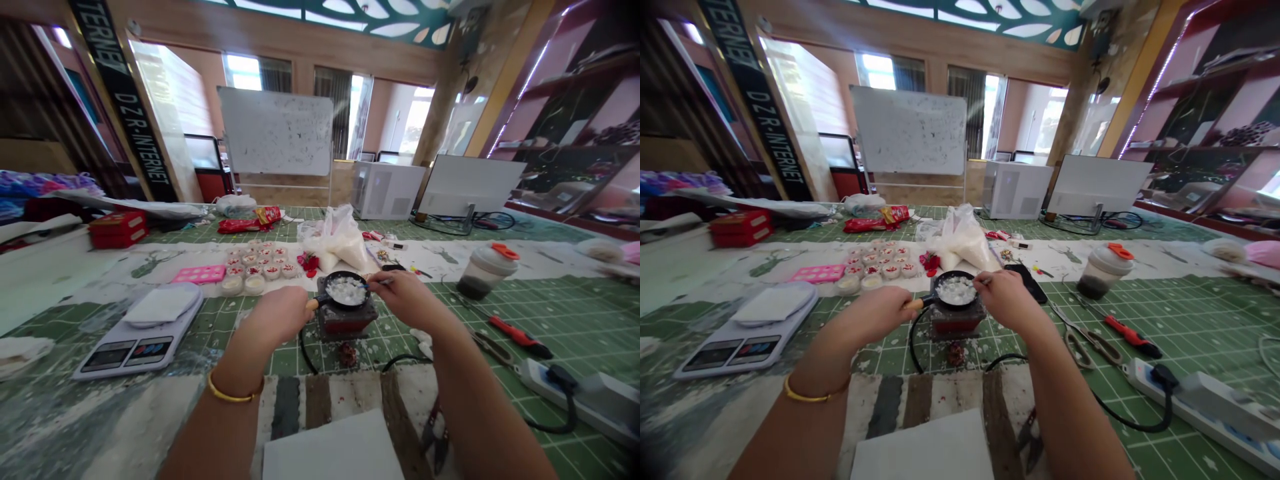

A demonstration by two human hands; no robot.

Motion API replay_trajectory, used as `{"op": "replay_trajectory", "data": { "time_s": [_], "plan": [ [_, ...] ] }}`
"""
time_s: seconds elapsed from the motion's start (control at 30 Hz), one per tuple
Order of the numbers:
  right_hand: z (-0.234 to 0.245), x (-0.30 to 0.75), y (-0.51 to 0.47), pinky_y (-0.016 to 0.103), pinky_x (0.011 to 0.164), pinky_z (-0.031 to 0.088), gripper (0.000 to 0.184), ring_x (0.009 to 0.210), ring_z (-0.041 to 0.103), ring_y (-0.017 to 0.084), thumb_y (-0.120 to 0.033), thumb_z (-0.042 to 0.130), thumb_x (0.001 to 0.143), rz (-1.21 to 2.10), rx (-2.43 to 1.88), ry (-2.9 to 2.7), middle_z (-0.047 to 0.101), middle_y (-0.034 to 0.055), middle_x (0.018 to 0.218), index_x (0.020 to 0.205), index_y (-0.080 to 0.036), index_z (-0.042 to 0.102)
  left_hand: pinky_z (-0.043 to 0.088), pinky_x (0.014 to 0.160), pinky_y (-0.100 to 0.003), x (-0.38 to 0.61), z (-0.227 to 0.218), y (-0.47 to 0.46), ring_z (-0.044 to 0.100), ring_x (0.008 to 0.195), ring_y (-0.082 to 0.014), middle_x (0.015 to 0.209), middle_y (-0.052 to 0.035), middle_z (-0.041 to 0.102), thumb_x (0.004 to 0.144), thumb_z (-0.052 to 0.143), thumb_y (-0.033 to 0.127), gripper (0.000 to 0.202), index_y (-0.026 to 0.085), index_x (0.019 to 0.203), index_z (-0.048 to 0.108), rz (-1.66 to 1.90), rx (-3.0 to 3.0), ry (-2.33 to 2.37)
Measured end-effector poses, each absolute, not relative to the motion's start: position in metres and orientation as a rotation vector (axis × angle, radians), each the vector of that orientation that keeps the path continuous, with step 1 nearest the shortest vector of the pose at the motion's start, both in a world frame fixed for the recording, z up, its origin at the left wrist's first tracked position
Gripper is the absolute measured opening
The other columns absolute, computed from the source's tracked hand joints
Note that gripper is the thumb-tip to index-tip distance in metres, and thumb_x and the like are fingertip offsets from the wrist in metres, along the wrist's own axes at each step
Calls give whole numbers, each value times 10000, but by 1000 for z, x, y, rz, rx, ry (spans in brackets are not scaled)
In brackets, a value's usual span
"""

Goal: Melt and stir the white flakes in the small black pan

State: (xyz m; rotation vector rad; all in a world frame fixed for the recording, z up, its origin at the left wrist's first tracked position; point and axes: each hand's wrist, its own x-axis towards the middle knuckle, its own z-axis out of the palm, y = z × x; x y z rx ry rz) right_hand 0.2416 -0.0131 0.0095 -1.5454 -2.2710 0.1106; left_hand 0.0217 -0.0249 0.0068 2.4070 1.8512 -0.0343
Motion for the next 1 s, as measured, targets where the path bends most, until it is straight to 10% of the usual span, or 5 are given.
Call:
{"op": "replay_trajectory", "data": {
  "time_s": [1.0],
  "plan": [
    [2,242,-3,258,690,412,280,765,589,167,-341,403,825,371,-1432,-2124,673,21,814,906,-215,640,293,502,-253,21,6,-24,558,627,-164,716,-62,617,769,374,437,347,162,713,578,-46,2358,1887]
  ]
}}
